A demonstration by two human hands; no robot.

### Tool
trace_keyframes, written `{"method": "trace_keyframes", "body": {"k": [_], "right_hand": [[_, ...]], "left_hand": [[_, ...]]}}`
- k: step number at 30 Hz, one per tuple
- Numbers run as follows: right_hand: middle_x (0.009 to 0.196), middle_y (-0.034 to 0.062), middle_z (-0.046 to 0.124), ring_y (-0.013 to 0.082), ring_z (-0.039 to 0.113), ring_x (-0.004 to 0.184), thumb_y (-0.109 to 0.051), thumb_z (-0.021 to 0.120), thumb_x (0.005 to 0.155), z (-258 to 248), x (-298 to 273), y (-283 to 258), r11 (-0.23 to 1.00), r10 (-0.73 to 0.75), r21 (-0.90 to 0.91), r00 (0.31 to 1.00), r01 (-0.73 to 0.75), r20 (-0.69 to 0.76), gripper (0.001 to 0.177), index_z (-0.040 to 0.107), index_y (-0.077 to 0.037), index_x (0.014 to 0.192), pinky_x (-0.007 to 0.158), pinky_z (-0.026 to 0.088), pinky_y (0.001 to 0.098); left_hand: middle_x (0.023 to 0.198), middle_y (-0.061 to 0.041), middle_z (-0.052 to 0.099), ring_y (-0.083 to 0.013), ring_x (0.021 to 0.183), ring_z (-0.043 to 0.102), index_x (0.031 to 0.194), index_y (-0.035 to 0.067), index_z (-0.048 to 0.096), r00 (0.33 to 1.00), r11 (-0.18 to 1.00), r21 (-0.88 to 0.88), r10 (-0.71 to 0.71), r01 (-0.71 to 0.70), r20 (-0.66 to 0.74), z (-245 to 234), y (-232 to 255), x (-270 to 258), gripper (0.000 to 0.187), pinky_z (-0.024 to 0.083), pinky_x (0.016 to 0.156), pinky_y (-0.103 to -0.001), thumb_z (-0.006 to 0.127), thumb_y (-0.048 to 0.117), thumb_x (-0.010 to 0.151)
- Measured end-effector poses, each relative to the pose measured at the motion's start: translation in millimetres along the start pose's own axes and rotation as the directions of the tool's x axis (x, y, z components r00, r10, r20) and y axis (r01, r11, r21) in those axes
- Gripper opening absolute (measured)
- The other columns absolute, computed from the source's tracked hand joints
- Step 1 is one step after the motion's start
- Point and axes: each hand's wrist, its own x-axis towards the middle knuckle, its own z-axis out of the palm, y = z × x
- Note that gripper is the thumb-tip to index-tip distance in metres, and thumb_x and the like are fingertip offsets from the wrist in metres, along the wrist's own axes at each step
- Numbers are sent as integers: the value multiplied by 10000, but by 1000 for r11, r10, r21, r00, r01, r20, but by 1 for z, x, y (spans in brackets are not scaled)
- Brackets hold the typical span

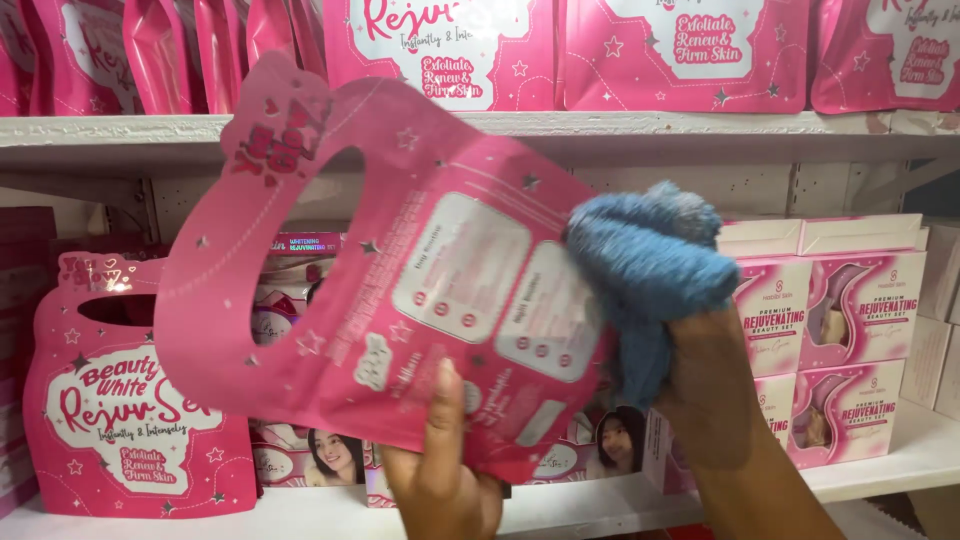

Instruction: The recorder uses a blue cloth to wipe down various skincare product pouches and boxes while organizing them on store shelves.

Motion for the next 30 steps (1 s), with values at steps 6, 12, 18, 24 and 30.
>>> {"method": "trace_keyframes", "body": {"k": [6,12,18,24,30], "right_hand": [[1138,54,703,132,677,909,-165,745,935,-38,1,7,966,-76,-252,995,60,-57,446,594,-21,1329,773,555,278],[1200,84,724,162,707,1043,-118,776,853,-76,19,2,907,234,-404,939,-117,252,531,640,13,1349,919,602,337],[1149,91,770,166,732,1030,-93,820,748,-55,29,-5,765,295,-636,932,-98,211,543,663,-38,1265,918,612,330],[1097,141,765,219,752,893,-134,736,894,-29,31,-16,892,147,-442,984,-90,97,386,676,9,1247,747,629,371],[1145,139,760,261,763,1002,-125,727,848,-41,27,-3,923,281,-299,954,-241,99,491,631,-24,1319,897,649,432]], "left_hand": [[1212,-167,681,-251,1078,693,1362,-35,508,977,962,178,191,-205,91,-8,28,15,500,575,970,-431,646,21,885],[1224,-151,699,-195,1079,684,1343,-31,552,966,863,436,207,-256,157,-22,52,39,449,555,962,-365,681,132,945],[1133,-114,754,-182,1008,734,1279,-9,618,966,727,642,119,-243,230,-8,65,48,453,597,895,-353,720,232,909],[1108,-93,762,-170,1009,730,1246,25,622,915,684,674,-26,-278,403,-2,55,48,428,589,903,-339,735,265,910],[1068,-104,777,-173,934,730,1207,8,668,949,783,618,-142,-65,280,4,65,62,384,598,812,-339,704,244,907]]}}
